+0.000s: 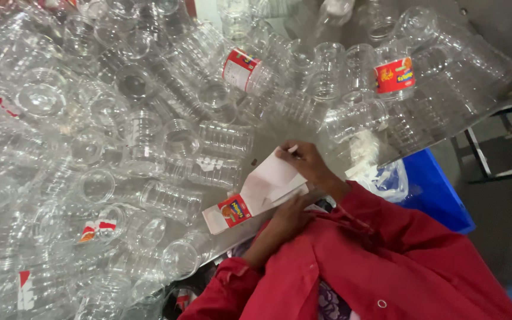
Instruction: The person applies labels to plastic bottles by hand, picking up labels from a stack and smoothing them onto individual clear plastic jars.
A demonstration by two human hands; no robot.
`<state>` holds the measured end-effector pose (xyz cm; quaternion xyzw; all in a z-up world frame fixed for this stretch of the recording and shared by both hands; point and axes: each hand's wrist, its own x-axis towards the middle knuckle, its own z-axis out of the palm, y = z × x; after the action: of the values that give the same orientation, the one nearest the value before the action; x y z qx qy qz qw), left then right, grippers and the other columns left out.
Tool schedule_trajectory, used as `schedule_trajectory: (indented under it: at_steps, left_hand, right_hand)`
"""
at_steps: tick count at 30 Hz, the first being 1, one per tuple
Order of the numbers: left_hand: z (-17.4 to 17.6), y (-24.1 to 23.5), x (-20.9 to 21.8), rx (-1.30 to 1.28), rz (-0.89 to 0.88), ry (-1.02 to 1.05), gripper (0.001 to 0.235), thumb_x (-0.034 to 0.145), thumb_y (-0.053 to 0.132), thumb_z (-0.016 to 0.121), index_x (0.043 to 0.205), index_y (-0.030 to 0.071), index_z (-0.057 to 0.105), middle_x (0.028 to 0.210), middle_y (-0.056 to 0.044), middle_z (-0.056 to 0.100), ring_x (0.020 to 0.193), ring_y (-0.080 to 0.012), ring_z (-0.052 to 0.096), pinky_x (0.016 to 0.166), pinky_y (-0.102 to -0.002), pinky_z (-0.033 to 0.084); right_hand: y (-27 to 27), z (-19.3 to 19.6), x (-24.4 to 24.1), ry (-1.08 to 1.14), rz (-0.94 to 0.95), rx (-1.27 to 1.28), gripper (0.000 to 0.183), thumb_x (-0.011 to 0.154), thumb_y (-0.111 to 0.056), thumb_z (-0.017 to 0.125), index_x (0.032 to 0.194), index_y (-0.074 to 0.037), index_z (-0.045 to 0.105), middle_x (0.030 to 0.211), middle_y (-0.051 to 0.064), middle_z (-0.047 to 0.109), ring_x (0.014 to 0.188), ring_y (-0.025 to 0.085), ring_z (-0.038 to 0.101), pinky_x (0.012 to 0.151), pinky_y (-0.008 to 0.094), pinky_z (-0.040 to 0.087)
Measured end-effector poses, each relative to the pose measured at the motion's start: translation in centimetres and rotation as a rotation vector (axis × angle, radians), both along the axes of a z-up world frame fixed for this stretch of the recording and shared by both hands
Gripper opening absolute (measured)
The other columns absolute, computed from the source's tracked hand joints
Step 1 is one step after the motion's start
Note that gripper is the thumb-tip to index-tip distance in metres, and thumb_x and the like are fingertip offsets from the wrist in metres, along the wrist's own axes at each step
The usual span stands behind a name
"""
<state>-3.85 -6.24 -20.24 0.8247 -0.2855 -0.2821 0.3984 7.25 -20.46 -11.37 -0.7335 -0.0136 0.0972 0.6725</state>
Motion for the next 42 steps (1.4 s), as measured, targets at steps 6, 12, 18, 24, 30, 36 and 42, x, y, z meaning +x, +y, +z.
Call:
schedule_trajectory:
  at_steps: [6, 12, 18, 24, 30, 36, 42]
  left_hand:
    - [-7.4, 3.9, 0.2, 0.539, 0.195, -0.301, 0.092, 0.101, 0.058, 0.059, 0.147, -0.017, 0.032, 0.156, -0.033, 0.027, 0.151, -0.0468, 0.012, 0.123, -0.052, 0.021]
    - [2.8, 6.9, 3.6, 0.38, 0.445, -0.065, 0.061, 0.092, 0.034, 0.066, 0.139, 0.001, 0.046, 0.159, -0.018, 0.033, 0.148, -0.0352, 0.028, 0.11, -0.058, 0.032]
    - [14.8, 4.0, 5.1, -0.247, 0.489, -0.638, 0.027, 0.083, 0.013, 0.073, 0.107, 0.005, 0.063, 0.15, -0.021, 0.05, 0.14, -0.0444, 0.044, 0.111, -0.052, 0.04]
    - [16.3, 3.5, 3.4, -0.622, 0.52, 0.053, 0.013, 0.101, 0.007, 0.058, 0.113, 0.003, 0.063, 0.126, -0.013, 0.07, 0.111, -0.022, 0.067, 0.094, -0.036, 0.053]
    - [15.3, 2.5, 2.9, -0.463, 0.702, -0.064, 0.023, 0.091, 0.006, 0.073, 0.111, 0.0, 0.065, 0.072, -0.009, 0.06, 0.067, -0.0141, 0.058, 0.067, -0.027, 0.051]
    - [15.7, 2.8, 2.5, -0.457, 0.635, -0.208, 0.013, 0.09, 0.003, 0.075, 0.093, -0.004, 0.065, 0.075, -0.01, 0.056, 0.066, -0.016, 0.056, 0.063, -0.031, 0.046]
    - [16.1, 3.3, 2.5, -0.471, 0.576, -0.198, 0.013, 0.089, 0.003, 0.076, 0.096, -0.004, 0.066, 0.075, -0.009, 0.053, 0.065, -0.0154, 0.053, 0.061, -0.031, 0.046]
  right_hand:
    - [-6.0, -0.3, 1.6, -0.225, -0.238, -0.026, 0.02, 0.106, -0.021, 0.066, 0.101, -0.002, 0.07, 0.08, -0.002, 0.064, 0.072, 0.004, 0.057, 0.062, 0.023, 0.046]
    - [-9.5, 2.5, -0.1, -0.202, -0.216, -0.074, 0.012, 0.097, -0.014, 0.07, 0.098, -0.002, 0.071, 0.083, 0.004, 0.068, 0.075, 0.01, 0.065, 0.063, 0.027, 0.051]
    - [-2.8, 5.3, -4.6, -0.344, 0.113, -0.243, 0.009, 0.089, -0.008, 0.075, 0.096, -0.002, 0.073, 0.088, 0.006, 0.072, 0.08, 0.012, 0.068, 0.066, 0.028, 0.055]
    - [-3.5, 5.6, -4.6, -0.078, 0.02, 0.05, 0.013, 0.089, -0.008, 0.079, 0.099, -0.003, 0.072, 0.089, 0.001, 0.069, 0.081, 0.006, 0.064, 0.069, 0.024, 0.053]
    - [-1.9, 6.0, -5.2, -0.081, -0.016, 0.109, 0.012, 0.092, -0.01, 0.075, 0.099, -0.004, 0.066, 0.09, 0.001, 0.067, 0.082, 0.007, 0.062, 0.071, 0.025, 0.051]
    - [-0.7, 8.4, -6.1, -0.712, 0.044, -0.338, 0.014, 0.088, -0.008, 0.073, 0.098, -0.007, 0.064, 0.092, 0.011, 0.065, 0.086, 0.028, 0.061, 0.076, 0.038, 0.048]
    - [-1.9, 2.4, -6.4, -0.436, -0.013, -0.045, 0.015, 0.104, -0.018, 0.06, 0.104, -0.004, 0.066, 0.093, 0.007, 0.07, 0.083, 0.022, 0.066, 0.07, 0.035, 0.053]
